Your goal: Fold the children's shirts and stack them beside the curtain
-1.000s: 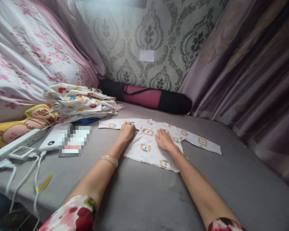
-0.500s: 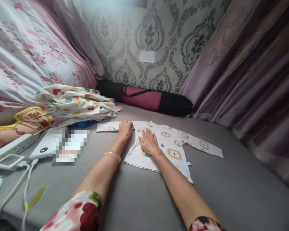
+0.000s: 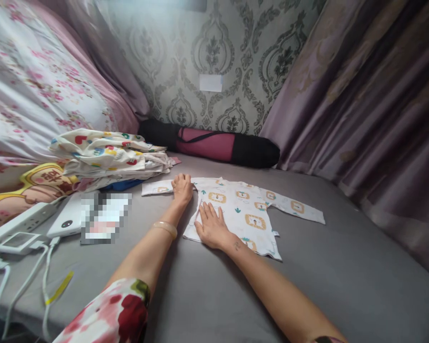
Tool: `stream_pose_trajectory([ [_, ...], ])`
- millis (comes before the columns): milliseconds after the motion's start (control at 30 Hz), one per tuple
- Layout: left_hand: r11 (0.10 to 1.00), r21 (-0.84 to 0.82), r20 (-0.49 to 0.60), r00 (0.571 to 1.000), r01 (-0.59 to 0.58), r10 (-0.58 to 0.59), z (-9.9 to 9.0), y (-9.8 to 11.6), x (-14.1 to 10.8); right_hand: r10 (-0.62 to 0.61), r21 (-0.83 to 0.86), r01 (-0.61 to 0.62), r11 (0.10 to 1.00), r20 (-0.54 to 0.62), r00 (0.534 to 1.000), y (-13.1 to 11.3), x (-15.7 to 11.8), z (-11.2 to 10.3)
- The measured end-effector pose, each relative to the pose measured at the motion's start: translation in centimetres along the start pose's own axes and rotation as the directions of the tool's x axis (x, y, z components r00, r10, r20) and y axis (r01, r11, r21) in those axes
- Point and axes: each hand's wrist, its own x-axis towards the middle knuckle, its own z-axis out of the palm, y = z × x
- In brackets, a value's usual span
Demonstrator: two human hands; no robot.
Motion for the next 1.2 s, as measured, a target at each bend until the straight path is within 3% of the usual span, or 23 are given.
stream_pose_trajectory([
  [67,1.000,-0.010,-0.007,1.000,-0.005,0.005,-0.8,0.4,-0.4,-0.025,0.006,0.025,1.000,-0.001,1.000,-0.4,-1.0,0.2],
  [167,0.998,-0.057,0.186,0.982,0.026,-0.015,-1.7,1.2,-0.8,-0.076,-0.027,0.075,0.997,-0.066,0.995,-0.7,-1.9,-0.1],
  [267,0.986,-0.097,0.414,0.906,0.138,-0.086,-1.7,1.9,-0.9,-0.142,-0.089,0.130,0.987,-0.140,0.980,-0.9,-2.2,-0.6],
  [333,0.976,-0.096,0.474,0.871,0.197,-0.129,-1.5,2.3,-0.8,-0.169,-0.116,0.150,0.982,-0.168,0.971,-1.0,-2.2,-0.9],
  [567,0.960,-0.069,0.489,0.848,0.270,-0.203,-0.8,3.3,-0.2,-0.197,-0.071,0.184,0.980,-0.299,0.934,-0.2,-2.2,0.4],
  [933,0.917,-0.288,0.440,0.889,0.275,-0.129,-1.2,3.8,-0.6,-0.175,0.010,0.188,0.982,-0.318,0.932,0.2,-2.3,1.5],
  [1067,0.849,-0.417,0.493,0.866,0.325,-0.089,-1.5,3.4,-0.5,-0.172,0.004,0.183,0.983,-0.319,0.932,0.1,-2.4,1.4],
  [1200,0.736,-0.535,0.585,0.810,0.416,-0.032,-2.3,2.6,-0.1,-0.173,-0.003,0.182,0.983,-0.310,0.935,0.1,-2.3,1.5],
])
